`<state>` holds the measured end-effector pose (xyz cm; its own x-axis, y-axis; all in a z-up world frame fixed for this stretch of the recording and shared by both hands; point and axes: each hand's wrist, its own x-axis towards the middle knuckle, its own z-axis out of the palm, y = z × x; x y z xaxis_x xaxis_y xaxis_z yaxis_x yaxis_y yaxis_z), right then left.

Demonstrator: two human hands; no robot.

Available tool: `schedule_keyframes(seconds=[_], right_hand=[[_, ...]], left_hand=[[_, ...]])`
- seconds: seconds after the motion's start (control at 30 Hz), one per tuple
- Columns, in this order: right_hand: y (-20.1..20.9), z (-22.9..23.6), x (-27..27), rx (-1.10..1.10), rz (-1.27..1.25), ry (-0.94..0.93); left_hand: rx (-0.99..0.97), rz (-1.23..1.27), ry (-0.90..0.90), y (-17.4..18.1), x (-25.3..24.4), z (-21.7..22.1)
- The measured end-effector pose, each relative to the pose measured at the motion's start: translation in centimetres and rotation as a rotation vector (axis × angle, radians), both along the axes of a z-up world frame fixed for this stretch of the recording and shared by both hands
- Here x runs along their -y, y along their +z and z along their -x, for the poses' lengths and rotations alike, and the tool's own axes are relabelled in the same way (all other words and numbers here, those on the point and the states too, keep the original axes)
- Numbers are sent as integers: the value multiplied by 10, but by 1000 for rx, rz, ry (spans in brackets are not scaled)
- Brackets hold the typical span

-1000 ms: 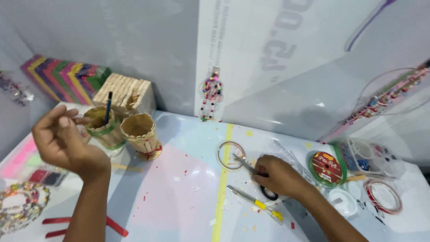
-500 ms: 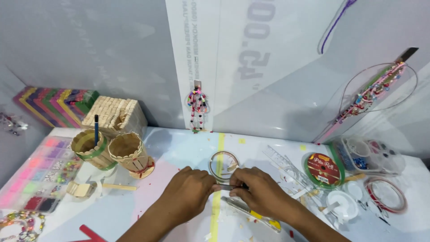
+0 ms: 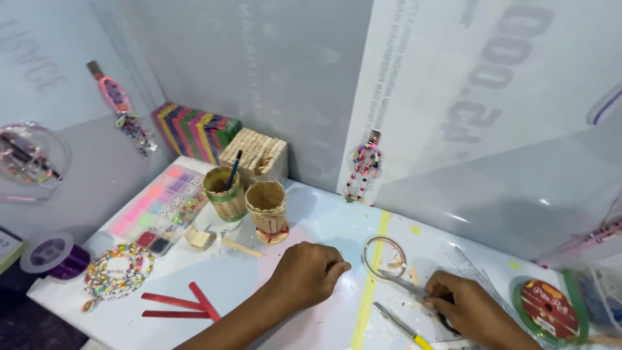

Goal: Assembling a decorative container by gluing individual bamboo sticks onto a cylindrical frame.

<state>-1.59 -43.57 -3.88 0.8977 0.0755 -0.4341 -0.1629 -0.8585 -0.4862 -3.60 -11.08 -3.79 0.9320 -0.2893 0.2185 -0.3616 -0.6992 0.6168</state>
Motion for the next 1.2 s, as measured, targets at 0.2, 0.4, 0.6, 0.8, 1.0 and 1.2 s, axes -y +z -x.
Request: schedule_keyframes(seconds=[0.2,0.4,0.6,0.8,1.0,1.2], right_hand=[[-42,-50,53,395,262,-11],[-38,-70,67,181,508,-146],[-22,-74,53,116,446,-215],[-10,-83,33,46,498,-268],[-4,-82,28,78,459,-250],[-13,-84,41,108,428,-153]], left_hand=[[74,111,85,-6,-10,7],[318,225,100,-15,-14,4],[570,340,155,-1,-24,4],[701,418,142,8,-32,7],[787,439,122,25,-39,13],[793,369,527,63,-89,-10]])
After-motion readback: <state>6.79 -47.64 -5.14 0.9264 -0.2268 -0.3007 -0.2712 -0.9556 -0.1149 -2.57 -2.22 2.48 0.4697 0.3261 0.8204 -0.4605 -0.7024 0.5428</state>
